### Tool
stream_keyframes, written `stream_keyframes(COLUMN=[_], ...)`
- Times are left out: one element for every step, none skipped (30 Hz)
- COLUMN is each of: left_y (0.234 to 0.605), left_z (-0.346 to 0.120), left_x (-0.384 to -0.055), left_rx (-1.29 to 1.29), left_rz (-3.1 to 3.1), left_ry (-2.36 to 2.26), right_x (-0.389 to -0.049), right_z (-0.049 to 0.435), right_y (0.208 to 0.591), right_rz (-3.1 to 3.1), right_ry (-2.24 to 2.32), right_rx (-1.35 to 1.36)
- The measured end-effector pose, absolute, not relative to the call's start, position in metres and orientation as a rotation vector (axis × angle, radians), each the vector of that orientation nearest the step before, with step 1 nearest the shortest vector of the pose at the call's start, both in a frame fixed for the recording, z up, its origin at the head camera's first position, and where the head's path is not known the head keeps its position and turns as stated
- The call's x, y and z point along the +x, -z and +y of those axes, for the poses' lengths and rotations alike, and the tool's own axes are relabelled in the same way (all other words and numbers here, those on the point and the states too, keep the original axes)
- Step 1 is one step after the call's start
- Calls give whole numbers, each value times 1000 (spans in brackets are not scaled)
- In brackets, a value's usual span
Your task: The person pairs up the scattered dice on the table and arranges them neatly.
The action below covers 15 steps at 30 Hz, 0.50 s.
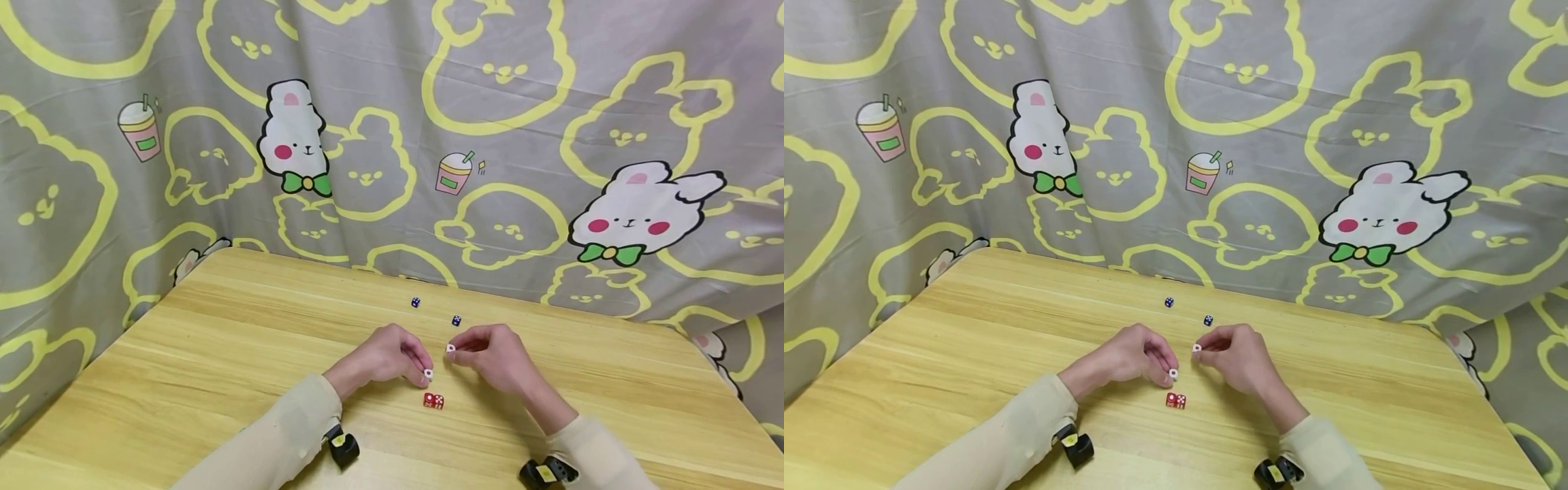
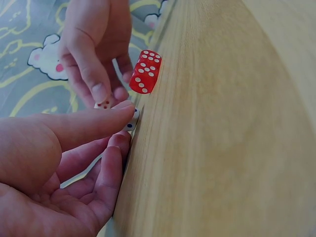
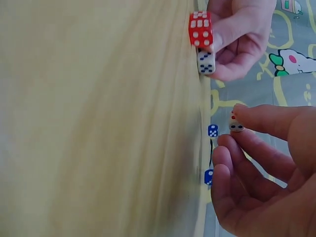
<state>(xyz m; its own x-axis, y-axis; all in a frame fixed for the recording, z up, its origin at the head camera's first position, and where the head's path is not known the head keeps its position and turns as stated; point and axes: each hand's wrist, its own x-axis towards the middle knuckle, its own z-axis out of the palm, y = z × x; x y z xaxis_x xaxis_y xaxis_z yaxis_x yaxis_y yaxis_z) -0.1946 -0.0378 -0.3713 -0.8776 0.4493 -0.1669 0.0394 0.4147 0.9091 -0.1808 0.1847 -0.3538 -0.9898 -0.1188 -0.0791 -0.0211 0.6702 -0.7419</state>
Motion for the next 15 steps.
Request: stream_keyframes(left_y=[371, 371, 371, 371, 371, 370, 370, 370, 370, 370, 370, 370, 370, 371, 371], left_z=[-38, -38, -38, -38, -38, -38, -38, -37, -37, -37, -37, -37, -37, -37, -37], left_x=[-194, -194, -195, -195, -195, -195, -195, -195, -194, -194, -194, -194, -194, -194, -193], left_rx=[421, 423, 425, 425, 424, 424, 422, 419, 416, 413, 411, 408, 406, 403, 401], left_rz=[2290, 2291, 2291, 2292, 2291, 2291, 2291, 2291, 2292, 2293, 2295, 2298, 2301, 2303, 2304], left_ry=[-1456, -1458, -1458, -1457, -1458, -1458, -1457, -1455, -1452, -1451, -1448, -1444, -1440, -1436, -1434], right_x=[-179, -178, -176, -175, -173, -172, -170, -169, -168, -167, -165, -164, -164, -163, -162], right_z=[184, 183, 183, 182, 181, 181, 180, 179, 178, 177, 177, 176, 175, 174, 173], right_y=[354, 353, 353, 353, 353, 353, 353, 353, 353, 353, 354, 354, 354, 354, 355], right_rz=[2756, 2753, 2751, 2753, 2754, 2753, 2753, 2751, 2749, 2747, 2747, 2747, 2749, 2749, 2748], right_ry=[1216, 1207, 1194, 1180, 1169, 1161, 1153, 1148, 1147, 1148, 1147, 1146, 1145, 1147, 1149], right_rx=[-108, -99, -92, -87, -80, -75, -71, -66, -64, -61, -58, -55, -52, -48, -43])
